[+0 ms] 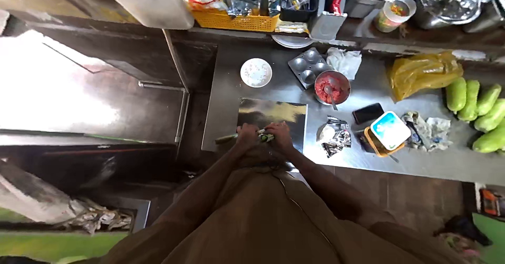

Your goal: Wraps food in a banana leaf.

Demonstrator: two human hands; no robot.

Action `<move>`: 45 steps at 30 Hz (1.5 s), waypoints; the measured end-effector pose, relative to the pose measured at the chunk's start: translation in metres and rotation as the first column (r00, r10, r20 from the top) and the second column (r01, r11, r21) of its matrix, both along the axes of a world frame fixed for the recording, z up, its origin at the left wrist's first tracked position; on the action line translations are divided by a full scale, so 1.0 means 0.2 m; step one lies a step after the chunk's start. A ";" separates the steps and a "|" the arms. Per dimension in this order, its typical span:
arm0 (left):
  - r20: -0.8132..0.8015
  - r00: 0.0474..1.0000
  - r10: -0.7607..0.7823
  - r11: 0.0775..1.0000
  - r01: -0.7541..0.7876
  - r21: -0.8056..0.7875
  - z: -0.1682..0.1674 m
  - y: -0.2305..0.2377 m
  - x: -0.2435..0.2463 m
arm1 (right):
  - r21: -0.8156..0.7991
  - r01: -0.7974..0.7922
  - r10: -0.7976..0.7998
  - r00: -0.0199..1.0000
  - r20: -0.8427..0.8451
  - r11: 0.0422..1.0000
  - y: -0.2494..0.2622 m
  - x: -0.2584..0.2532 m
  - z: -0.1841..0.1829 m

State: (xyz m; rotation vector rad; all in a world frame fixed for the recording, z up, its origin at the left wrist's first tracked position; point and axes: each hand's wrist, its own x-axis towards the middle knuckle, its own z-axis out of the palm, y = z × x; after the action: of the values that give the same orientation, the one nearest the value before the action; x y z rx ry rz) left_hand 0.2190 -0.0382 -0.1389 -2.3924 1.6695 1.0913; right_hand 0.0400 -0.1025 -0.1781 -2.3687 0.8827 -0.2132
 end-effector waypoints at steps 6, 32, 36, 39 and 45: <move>-0.221 0.870 0.440 0.857 -0.481 -0.186 0.14 0.26 -0.13 | 0.024 0.025 -0.023 0.997 -0.073 0.999 0.00 0.06 0.02; -0.932 -0.148 0.331 0.107 -0.975 0.193 -0.29 0.16 -0.13 | 0.076 0.101 -0.101 0.995 -0.008 0.992 0.03 0.05 0.02; -0.911 -0.078 0.404 0.020 -0.995 0.094 -0.32 0.14 -0.15 | -0.026 0.120 -0.122 0.990 -0.073 0.992 0.08 0.07 0.03; -0.857 -0.020 0.514 0.011 -0.999 0.030 -0.28 0.12 -0.15 | -0.146 0.096 -0.115 0.986 -0.123 0.985 0.15 0.12 0.04; -0.842 0.285 0.457 0.320 -0.937 -0.144 -0.19 0.19 -0.19 | -0.104 -0.047 0.013 0.951 -0.308 0.994 0.15 0.18 0.07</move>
State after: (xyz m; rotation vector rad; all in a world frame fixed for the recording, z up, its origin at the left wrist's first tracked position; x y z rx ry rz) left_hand 0.1817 0.0003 -0.1776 -3.8838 0.8123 2.0037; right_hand 0.0763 -0.0721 -0.1645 -2.5598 0.9979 0.1286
